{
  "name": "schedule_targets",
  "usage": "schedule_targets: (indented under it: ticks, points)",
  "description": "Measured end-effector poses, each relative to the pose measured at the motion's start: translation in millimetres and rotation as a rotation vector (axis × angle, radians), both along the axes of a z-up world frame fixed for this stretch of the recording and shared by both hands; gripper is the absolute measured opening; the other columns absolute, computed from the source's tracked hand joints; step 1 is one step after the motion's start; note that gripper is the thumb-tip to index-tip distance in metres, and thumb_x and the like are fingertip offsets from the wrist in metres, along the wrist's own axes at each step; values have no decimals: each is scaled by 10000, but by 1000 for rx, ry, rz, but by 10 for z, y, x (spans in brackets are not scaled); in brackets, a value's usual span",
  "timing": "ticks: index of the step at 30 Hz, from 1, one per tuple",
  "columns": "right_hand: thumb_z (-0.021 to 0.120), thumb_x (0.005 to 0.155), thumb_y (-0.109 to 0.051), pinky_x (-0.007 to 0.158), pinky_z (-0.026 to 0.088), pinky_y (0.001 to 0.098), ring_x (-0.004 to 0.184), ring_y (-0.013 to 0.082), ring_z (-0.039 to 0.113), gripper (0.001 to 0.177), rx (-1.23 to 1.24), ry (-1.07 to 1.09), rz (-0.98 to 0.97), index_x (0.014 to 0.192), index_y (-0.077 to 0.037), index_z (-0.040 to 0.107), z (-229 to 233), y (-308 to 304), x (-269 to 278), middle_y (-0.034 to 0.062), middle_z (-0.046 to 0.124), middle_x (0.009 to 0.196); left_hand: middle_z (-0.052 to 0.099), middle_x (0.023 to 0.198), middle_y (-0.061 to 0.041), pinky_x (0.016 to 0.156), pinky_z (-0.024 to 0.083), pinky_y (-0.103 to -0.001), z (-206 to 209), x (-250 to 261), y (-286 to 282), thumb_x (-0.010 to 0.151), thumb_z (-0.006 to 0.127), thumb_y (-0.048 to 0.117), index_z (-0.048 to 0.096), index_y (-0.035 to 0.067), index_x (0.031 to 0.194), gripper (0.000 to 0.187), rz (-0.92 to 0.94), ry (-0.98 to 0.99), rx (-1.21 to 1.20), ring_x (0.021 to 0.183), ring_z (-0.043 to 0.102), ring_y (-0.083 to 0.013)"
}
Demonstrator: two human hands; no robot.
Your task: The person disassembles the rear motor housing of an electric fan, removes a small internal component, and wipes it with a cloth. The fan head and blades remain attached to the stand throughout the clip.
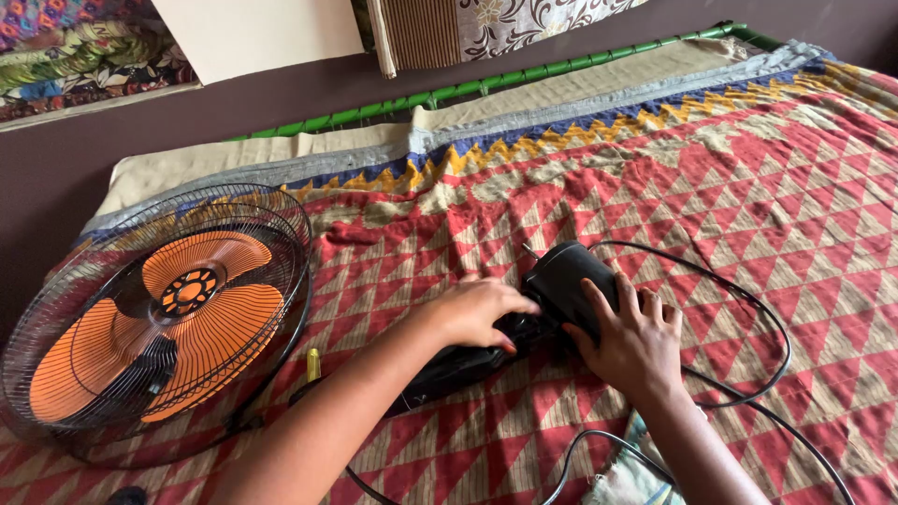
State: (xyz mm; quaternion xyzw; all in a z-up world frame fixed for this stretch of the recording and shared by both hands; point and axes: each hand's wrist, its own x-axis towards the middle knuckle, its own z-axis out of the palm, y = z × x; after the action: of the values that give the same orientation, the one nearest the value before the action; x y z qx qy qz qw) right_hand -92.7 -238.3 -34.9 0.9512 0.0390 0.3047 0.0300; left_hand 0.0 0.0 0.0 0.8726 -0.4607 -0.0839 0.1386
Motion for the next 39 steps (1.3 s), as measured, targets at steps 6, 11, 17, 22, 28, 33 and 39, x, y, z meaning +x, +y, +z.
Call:
schedule_targets:
  ticks: [6, 11, 17, 22, 28, 33, 39]
  points:
    - [652, 801, -647, 823, 492, 533, 1020, 349, 633, 689, -11, -11, 6, 1379, -273, 626, 1, -3, -3, 132, 607, 1346, 776, 1051, -85, 1230, 297, -538, -123, 31, -87, 846, 676, 581, 746, 213, 1203, 517, 227, -51, 164, 1127, 690, -238]
    - [654, 793, -648, 823, 492, 540, 1034, 348, 635, 686, -18, -26, 4, 1368, -276, 627, -6, -4, 3, 128, 607, 1353, 707, 1138, -147, 1175, 216, -662, -171, 7, -231, 887, 600, 731, 801, 78, 963, 687, 280, -278, 244, 1268, 569, -335]
    - [658, 800, -638, 830, 493, 540, 1040, 349, 633, 686, -18, -18, 7, 1378, -271, 622, -12, -12, 2, 126, 603, 1361, 699, 1205, -91, 1090, 347, -608, -172, 136, -50, 686, 779, 595, 718, 179, 1226, 685, 123, -38, -94, 1190, 601, -319]
    - [660, 795, -643, 827, 492, 545, 1045, 345, 631, 686, -11, -6, 3, 1372, -272, 624, -6, -5, -2, 126, 602, 1359, 765, 1097, -13, 1131, 390, -509, -144, 109, 16, 737, 797, 436, 777, 281, 1194, 483, 70, -5, -72, 1158, 645, -239]
    - [658, 798, -643, 831, 493, 543, 1054, 346, 630, 677, -6, -16, 9, 1367, -278, 626, 0, -5, 6, 124, 599, 1369, 762, 966, -67, 1208, 216, -623, -14, -12, -100, 803, 739, 623, 789, 200, 1109, 524, 254, -131, 102, 1115, 643, -248]
    - [657, 794, -644, 867, 491, 556, 1056, 346, 630, 678, -16, -24, 5, 1368, -285, 623, -9, -12, 1, 130, 595, 1369, 788, 988, -63, 1269, 219, -627, -41, -69, -231, 957, 587, 762, 836, 90, 971, 716, 340, -266, 330, 1290, 589, -287]
    - [650, 807, -640, 870, 487, 557, 1053, 350, 633, 682, -10, 5, 1, 1387, -283, 611, -12, -17, 2, 134, 588, 1380, 705, 1235, -111, 1044, 372, -611, -126, 54, -130, 726, 767, 674, 709, 106, 1234, 764, 94, -168, -203, 1208, 597, -376]
